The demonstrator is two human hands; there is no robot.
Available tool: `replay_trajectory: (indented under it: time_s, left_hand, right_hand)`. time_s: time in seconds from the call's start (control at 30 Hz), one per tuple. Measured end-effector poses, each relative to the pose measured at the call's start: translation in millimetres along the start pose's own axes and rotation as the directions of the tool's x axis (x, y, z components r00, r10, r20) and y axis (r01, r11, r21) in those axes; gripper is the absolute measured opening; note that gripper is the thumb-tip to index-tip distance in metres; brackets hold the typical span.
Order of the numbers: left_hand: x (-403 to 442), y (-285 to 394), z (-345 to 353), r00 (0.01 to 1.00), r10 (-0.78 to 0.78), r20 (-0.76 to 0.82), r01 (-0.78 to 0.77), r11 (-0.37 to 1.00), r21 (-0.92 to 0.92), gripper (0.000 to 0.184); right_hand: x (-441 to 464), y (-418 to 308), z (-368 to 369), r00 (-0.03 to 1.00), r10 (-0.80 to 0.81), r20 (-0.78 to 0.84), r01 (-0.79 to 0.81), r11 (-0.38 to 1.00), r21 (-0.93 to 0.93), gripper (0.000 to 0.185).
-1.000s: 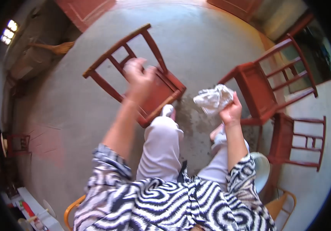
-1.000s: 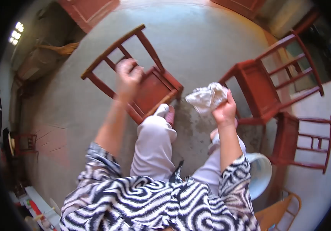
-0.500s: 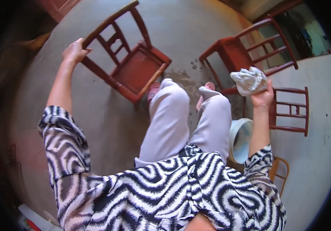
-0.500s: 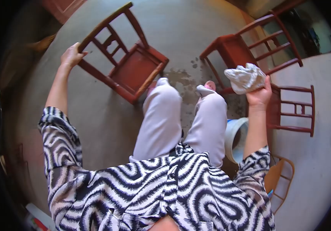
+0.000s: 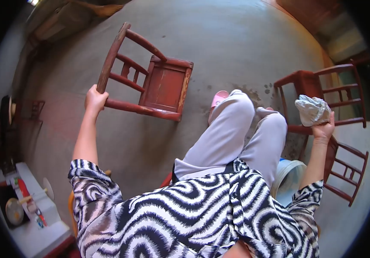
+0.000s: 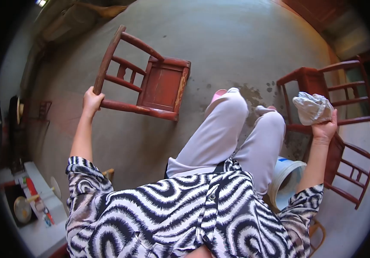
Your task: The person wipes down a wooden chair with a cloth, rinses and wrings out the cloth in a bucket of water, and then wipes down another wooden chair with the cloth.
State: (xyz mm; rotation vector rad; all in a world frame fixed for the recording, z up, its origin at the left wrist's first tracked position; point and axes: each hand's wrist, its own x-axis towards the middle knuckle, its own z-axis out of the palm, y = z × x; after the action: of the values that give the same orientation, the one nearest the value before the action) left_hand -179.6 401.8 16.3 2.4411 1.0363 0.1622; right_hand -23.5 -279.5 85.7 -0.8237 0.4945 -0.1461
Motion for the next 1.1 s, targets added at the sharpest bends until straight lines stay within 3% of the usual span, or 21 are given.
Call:
replay_trajectory:
  time_s: [0.07, 0.2, 0.27, 0.4, 0.47, 0.63, 0.87, 0.97, 1.1]
  left_hand:
    - [-13.2, -33.2, -17.9, 0.998, -0.024, -0.057, 0.024, 1.000, 0.008, 0.018]
    - [-33.4, -91.3, -44.2, 0.992, -0.070, -0.108, 0.071, 0.997, 0.000, 0.020]
    - [0.3, -102.4, -17.4, 0.994, -0.016, -0.108, 0.008, 0.997, -0.079, 0.023]
    - [0.3, -136.9, -11.9, 0.988, -0.152, -0.024, 0.146, 0.975, -0.166, 0.030]
    - [-0.2, -133.3, -10.8, 0.980, -0.197, -0.019, 0.188, 0.959, -0.212, 0.030]
    - [4.5, -119.1, -15.2, 0.985, -0.169, 0.014, 0.170, 0.977, -0.132, 0.031]
    - [-0.4, -126.6, -12.1, 0.990, -0.122, -0.070, 0.118, 0.991, -0.063, 0.037]
    - [-3.5, -123.6, -10.3, 0.982, -0.183, -0.051, 0.183, 0.983, -0.003, 0.040]
    - [-14.5, -126.2, -6.3, 0.957, -0.252, -0.141, 0.258, 0.966, 0.025, 0.040]
  right_hand:
    - [17.9, -5.7, -18.1, 0.997, 0.013, 0.076, -0.014, 1.000, 0.008, 0.046]
    - [4.9, 2.0, 4.6, 0.999, 0.024, -0.029, -0.022, 0.999, 0.042, 0.044]
    - [0.0, -6.0, 4.7, 0.998, -0.051, -0.039, 0.054, 0.996, 0.075, 0.043]
    - [-2.8, 0.3, 19.3, 0.996, -0.088, -0.024, 0.089, 0.995, 0.040, 0.044]
    - [-3.4, -1.9, 21.0, 0.997, -0.069, 0.035, 0.066, 0.996, 0.062, 0.042]
    - [5.4, -9.6, 13.2, 0.994, -0.055, 0.096, 0.051, 0.998, 0.042, 0.039]
    - [-10.5, -6.6, 30.1, 0.996, -0.080, 0.048, 0.078, 0.996, 0.044, 0.040]
    - [-9.6, -6.9, 18.2, 0.998, -0.050, 0.028, 0.049, 0.999, 0.008, 0.041]
    - [1.4, -12.2, 4.7, 1.000, 0.004, -0.007, -0.004, 1.000, 0.009, 0.040]
